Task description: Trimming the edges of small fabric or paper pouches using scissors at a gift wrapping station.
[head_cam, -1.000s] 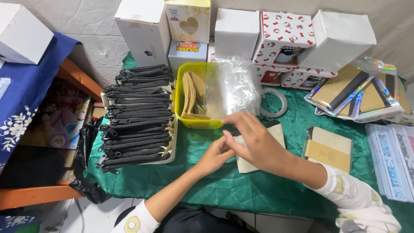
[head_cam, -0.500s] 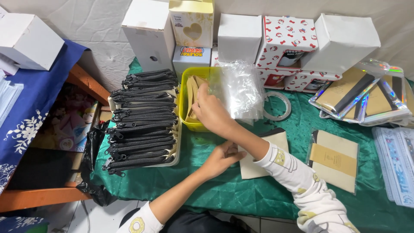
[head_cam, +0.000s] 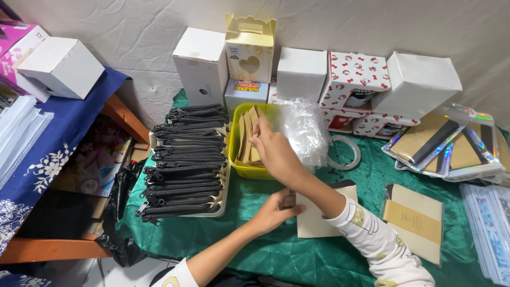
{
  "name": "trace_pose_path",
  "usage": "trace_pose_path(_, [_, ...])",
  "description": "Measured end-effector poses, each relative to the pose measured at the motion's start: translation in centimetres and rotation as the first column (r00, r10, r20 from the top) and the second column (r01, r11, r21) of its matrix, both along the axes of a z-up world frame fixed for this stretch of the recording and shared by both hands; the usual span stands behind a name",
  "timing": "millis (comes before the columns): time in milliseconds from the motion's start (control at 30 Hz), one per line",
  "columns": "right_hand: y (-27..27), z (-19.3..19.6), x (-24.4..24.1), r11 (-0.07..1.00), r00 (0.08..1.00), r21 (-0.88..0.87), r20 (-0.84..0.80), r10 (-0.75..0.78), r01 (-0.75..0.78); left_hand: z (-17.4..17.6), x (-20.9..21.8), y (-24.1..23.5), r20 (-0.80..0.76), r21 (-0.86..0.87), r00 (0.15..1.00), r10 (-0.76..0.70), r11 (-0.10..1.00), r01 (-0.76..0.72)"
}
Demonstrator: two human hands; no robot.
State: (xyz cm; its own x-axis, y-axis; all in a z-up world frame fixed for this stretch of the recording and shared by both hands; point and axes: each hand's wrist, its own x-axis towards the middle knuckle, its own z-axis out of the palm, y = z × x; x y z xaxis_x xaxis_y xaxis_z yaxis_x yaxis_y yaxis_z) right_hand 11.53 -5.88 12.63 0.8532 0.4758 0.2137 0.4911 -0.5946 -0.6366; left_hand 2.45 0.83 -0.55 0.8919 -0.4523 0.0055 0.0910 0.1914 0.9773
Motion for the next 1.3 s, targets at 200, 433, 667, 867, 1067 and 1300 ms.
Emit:
trace_pose_path(200, [-0.9,0.1,-1.8,0.994,0.969,-0.053,0.232,-0.081,0.096,-0.2,-0.1,0.0,-0.029,-0.013,0.999,-0.04,0.999,0.04])
trace_pose_path(433, [-8.8,-1.3,-9.6,0.982,0.858,0.111,0.509,0.076,-0.153,-2.7,0.2,-0.4,0.042,-0.045,0.999,-0.02,0.999,0.022])
trace_pose_path(667, [-15.8,-10.4,-13.5,0.731,0.915,0.556,-0.308,-0.261,0.396,-0.7,-0.4,-4.6,0.135,0.118,0.968,0.213,0.966,-0.229])
trace_pose_path(867, [-18.0,-13.4,-14.0,0.812,0.939,0.472,-0.198,-0.28,0.342,1.1,-1.8,-6.1,0.524,0.079,0.79,0.318,0.905,-0.417])
trace_pose_path(1067, [-18.1,-14.3,-14.5,0.85,0.956,0.462,-0.252,-0.148,0.253,2.9,-1.1,-4.4,0.675,0.006,0.622,0.396,0.84,-0.542])
trace_pose_path(1300, [-18.3,-14.8,-13.7,0.938,0.984,0.335,-0.174,-0.033,0.091,-0.5,-0.1,-3.8,0.403,-0.157,0.722,0.563,0.82,-0.551])
